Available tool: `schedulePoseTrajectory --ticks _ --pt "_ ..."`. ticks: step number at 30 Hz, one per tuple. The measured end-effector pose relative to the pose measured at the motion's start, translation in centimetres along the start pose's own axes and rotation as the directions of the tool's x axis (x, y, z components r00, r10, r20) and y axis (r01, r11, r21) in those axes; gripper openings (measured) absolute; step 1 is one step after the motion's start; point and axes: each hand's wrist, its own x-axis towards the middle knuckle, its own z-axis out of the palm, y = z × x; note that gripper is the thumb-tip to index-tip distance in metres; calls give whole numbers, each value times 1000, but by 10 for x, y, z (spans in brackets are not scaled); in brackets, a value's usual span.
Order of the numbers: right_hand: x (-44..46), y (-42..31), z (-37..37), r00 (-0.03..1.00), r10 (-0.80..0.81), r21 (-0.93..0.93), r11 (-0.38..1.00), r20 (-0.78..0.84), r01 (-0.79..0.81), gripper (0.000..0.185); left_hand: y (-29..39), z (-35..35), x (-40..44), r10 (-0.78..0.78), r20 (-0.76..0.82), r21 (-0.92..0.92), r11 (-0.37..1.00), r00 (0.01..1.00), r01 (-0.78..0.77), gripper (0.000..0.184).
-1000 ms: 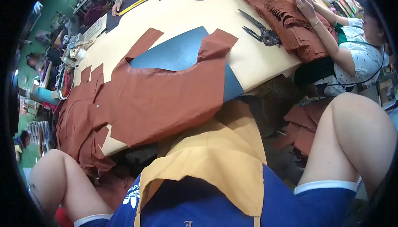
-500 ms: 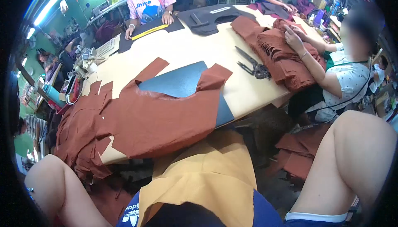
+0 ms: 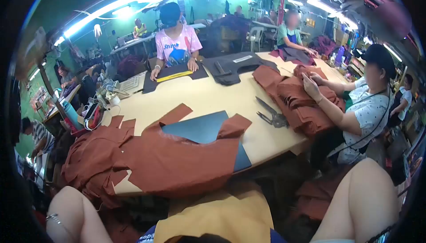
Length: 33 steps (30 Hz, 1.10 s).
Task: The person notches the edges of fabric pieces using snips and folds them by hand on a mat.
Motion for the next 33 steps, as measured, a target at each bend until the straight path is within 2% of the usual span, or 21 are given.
schedulePoseTrajectory --ticks 4,6,8,9,10,12,14,15,16,17,19,22,23,25,26,27,28,29,31,32,33 --pt "-4 -10 -23 988 -63 -10 998 -145 62 21 24 18 -47 36 -331 -86 994 943 -68 54" --pt "-3 -21 -36 958 -113 -18 993 -264 112 21 30 63 -77 -40 -390 -222 974 920 -52 56" --pt "-3 -32 -47 901 -156 -16 986 -406 164 21 31 131 -101 -182 -153 -455 885 971 94 57" --pt "-2 -33 -44 872 -153 5 984 -465 176 21 31 174 -117 -239 48 -526 819 970 228 58" --pt "3 -31 -36 850 -128 42 984 -511 174 21 32 213 -134 -269 345 -505 754 899 420 70" --pt "17 -10 5 859 6 193 975 -512 108 21 34 262 -168 -178 581 -411 778 794 475 84" --pt "37 26 60 929 212 315 942 -303 -112 14 36 281 -192 -136 671 -331 825 729 459 94" --pt "44 35 75 948 223 347 928 -225 -136 13 34 291 -201 -108 715 -294 850 690 437 99" --pt "50 45 91 961 233 375 912 -147 -164 13 31 302 -207 -93 711 -302 854 697 423 102" --pt "51 47 99 982 157 401 910 -105 -103 13 35 308 -215 -124 702 -293 847 701 443 101" --pt "42 39 103 959 254 437 882 -128 -176 11 35 293 -198 -181 735 -259 816 653 517 101" --pt "37 31 104 931 331 485 846 -153 -221 8 47 306 -193 -404 706 -106 752 582 650 102" --pt "37 36 111 911 387 536 804 -142 -258 8 47 313 -186 -461 766 -2 695 448 719 103" --pt "24 59 144 843 531 665 660 -83 -350 25 65 350 -196 -670 588 111 622 454 775 104" --pt "9 70 179 761 648 743 525 -33 -415 32 56 345 -191 -622 593 -151 538 511 829 103" --pt "-7 81 215 662 749 812 375 18 -447 38 52 340 -184 -619 648 -122 492 445 862 101" --pt "-25 91 243 598 787 633 387 153 -671 42 44 325 -179 -556 659 -170 546 506 821 101" --pt "-60 91 282 470 842 429 333 266 -840 51 34 309 -179 -491 669 -214 591 558 777 100" --pt "-104 80 331 276 909 27 282 312 -959 57 10 285 -200 -185 694 -330 777 696 536 99" --pt "-123 72 352 175 933 -172 238 315 -956 61 7 274 -208 -110 746 -313 813 657 491 102" --pt "-143 78 364 228 916 -167 294 330 -941 69 8 270 -211 -129 758 -283 819 640 500 101"
